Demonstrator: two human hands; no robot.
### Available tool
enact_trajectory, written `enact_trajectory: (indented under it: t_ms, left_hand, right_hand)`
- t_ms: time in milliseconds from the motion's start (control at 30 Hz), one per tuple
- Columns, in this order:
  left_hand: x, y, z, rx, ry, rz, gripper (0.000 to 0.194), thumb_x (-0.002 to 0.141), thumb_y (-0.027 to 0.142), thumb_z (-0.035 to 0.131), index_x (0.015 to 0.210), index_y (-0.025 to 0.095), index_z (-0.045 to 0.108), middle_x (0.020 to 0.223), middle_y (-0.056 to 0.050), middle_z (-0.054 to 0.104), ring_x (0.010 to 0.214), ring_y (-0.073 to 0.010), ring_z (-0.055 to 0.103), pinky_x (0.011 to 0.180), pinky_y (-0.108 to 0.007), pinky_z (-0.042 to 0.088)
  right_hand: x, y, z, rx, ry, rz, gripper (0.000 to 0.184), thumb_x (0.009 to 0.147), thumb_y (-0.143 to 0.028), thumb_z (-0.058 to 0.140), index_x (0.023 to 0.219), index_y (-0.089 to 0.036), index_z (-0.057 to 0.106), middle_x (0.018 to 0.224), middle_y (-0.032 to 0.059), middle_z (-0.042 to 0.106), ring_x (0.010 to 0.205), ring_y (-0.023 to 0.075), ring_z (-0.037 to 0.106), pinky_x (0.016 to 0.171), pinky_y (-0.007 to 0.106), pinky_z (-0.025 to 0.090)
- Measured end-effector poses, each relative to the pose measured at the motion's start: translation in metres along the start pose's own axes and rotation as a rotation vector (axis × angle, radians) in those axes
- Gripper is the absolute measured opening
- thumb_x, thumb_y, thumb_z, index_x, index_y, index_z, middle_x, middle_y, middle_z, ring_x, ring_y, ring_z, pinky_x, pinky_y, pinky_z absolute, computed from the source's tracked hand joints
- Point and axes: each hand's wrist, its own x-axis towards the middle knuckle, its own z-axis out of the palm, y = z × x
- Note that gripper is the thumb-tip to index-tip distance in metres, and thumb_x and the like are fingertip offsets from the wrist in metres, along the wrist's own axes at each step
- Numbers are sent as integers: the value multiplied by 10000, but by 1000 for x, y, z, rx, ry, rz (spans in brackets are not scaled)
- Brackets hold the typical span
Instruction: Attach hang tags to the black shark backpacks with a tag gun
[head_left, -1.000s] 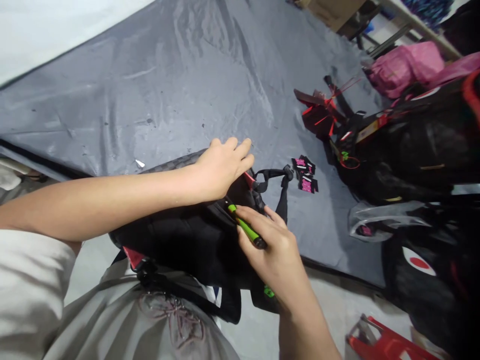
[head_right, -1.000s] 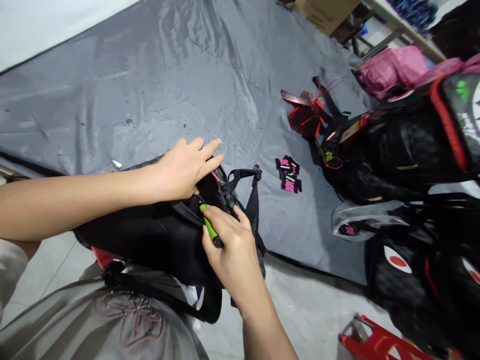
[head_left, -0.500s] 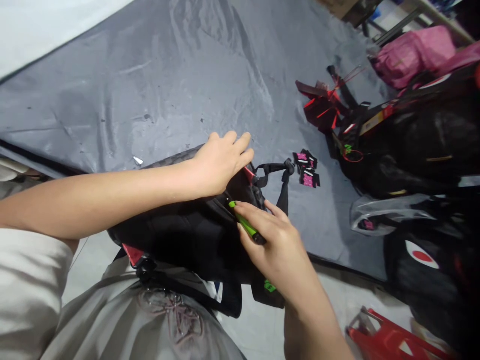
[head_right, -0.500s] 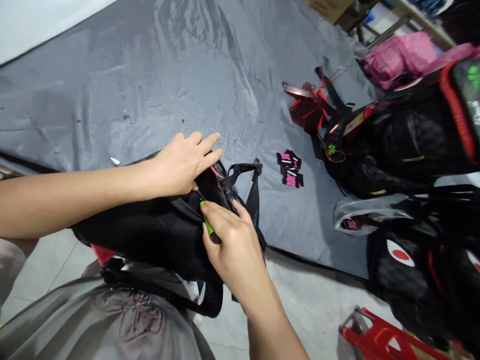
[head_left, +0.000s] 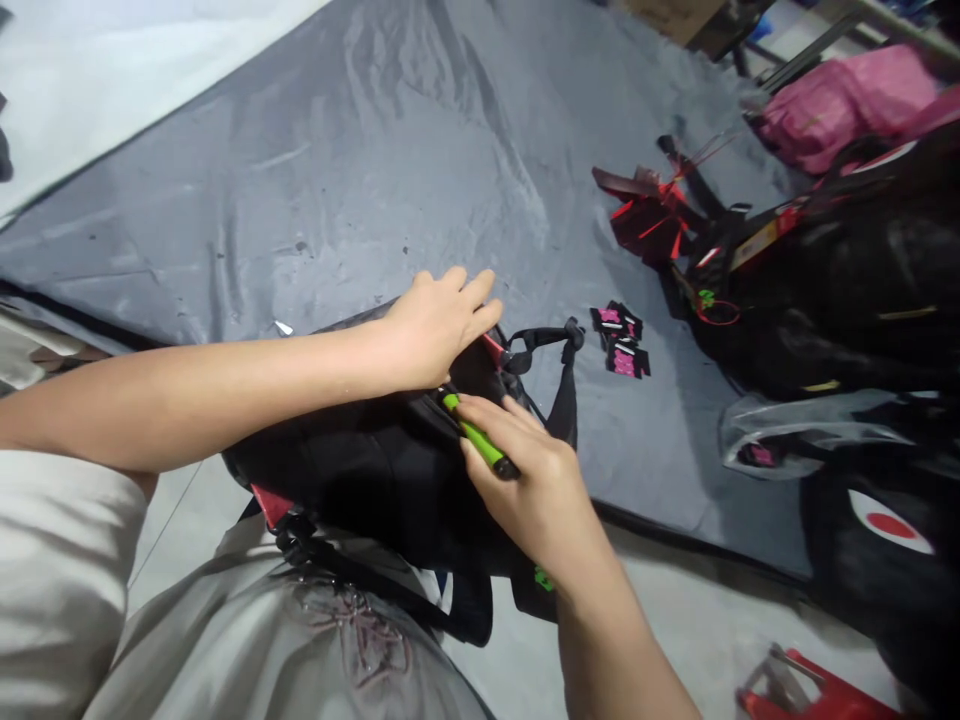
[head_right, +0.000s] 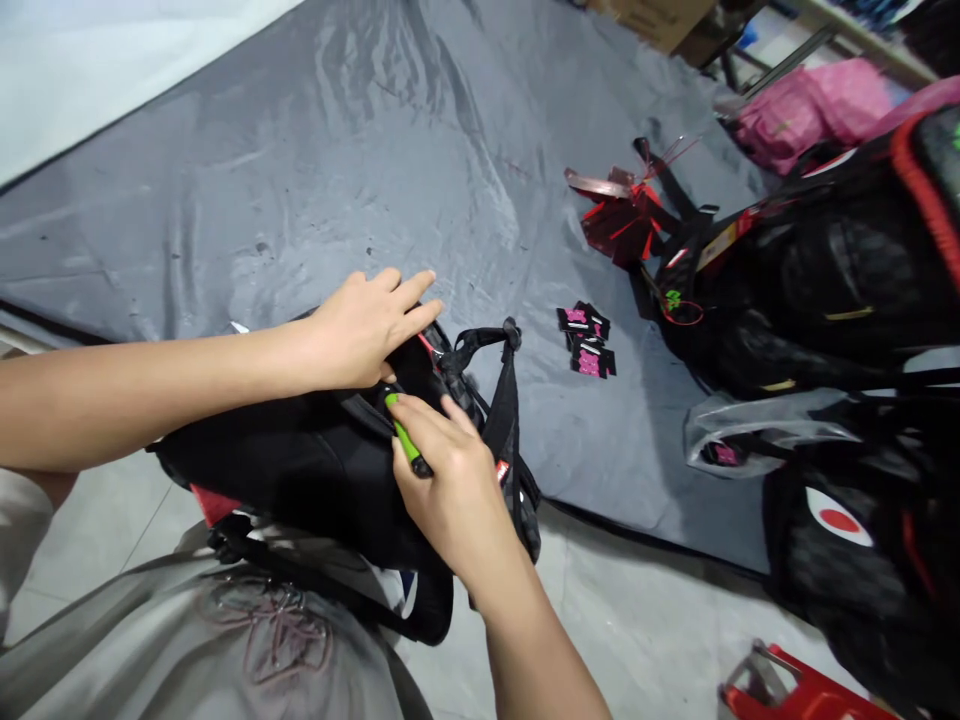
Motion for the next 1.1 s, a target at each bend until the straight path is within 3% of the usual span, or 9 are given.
enact_trajectory:
  t_ms: [167,233,333,467,600,700,800,1100]
  left_hand:
    - [-8,-3,-32,16,-241,-30,1238,655,423,840,1570,338,10,1660,-96,-34,1402,-427,253,1014,-485,436]
    - [-19,-5,-44,21,-328,-130,1347,603,379,883,1553,398,-72,1657,-91,-90,1375,-437,313,994,-488,457]
    - [-37,-9,-46,32,-320,-230,1412,603,345,891,1524,415,-177,1651,-136,-57,1268,-402,463,930,-455,503]
    - [-51,-14,-28,71,-205,-263,1403,642,331,874,1521,366,-218,1633,-190,42,1236,-394,498,866,-417,537]
    - [-48,-14,-20,126,-218,-323,1410,615,322,894,1545,337,-165,1610,-235,96,1189,-420,539,823,-416,551]
    - [-45,-19,-17,112,-210,-236,1326,667,279,840,1562,275,-138,1549,-264,234,1065,-370,626,800,-400,555]
    - [-44,-27,-15,93,-204,-146,1196,735,205,729,1567,235,-130,1526,-280,263,979,-327,667,780,-385,555]
    - [-41,-31,-37,11,-385,-110,1141,711,158,628,1569,226,-122,1571,-246,210,1015,-281,655,831,-370,546]
  right_hand:
    - [-6,5,10,204,116,52,295,851,-79,598,1120,-146,700,1173,74,718,1083,156,686,994,241,544]
    - [-9,4,13,238,152,26,303,859,-75,593,1134,-151,697,1179,68,715,1104,150,676,1014,233,529]
    - [-8,2,23,292,177,-31,329,879,-87,582,1185,-161,677,1217,70,699,1149,161,654,1034,266,521]
    - [4,0,41,361,176,-106,339,883,-103,575,1199,-182,670,1220,72,698,1125,191,669,990,327,553]
    - [11,4,52,392,181,-88,330,877,-119,569,1181,-181,682,1210,73,702,1117,210,674,982,360,561]
    - [13,8,55,418,185,-64,321,875,-143,571,1171,-181,691,1198,76,707,1107,221,680,979,378,565]
    - [14,10,54,441,167,-24,317,873,-174,585,1170,-185,696,1187,80,711,1100,230,683,982,392,565]
    - [10,3,50,443,176,42,309,873,-201,596,1163,-176,701,1164,102,719,1072,243,695,969,425,571]
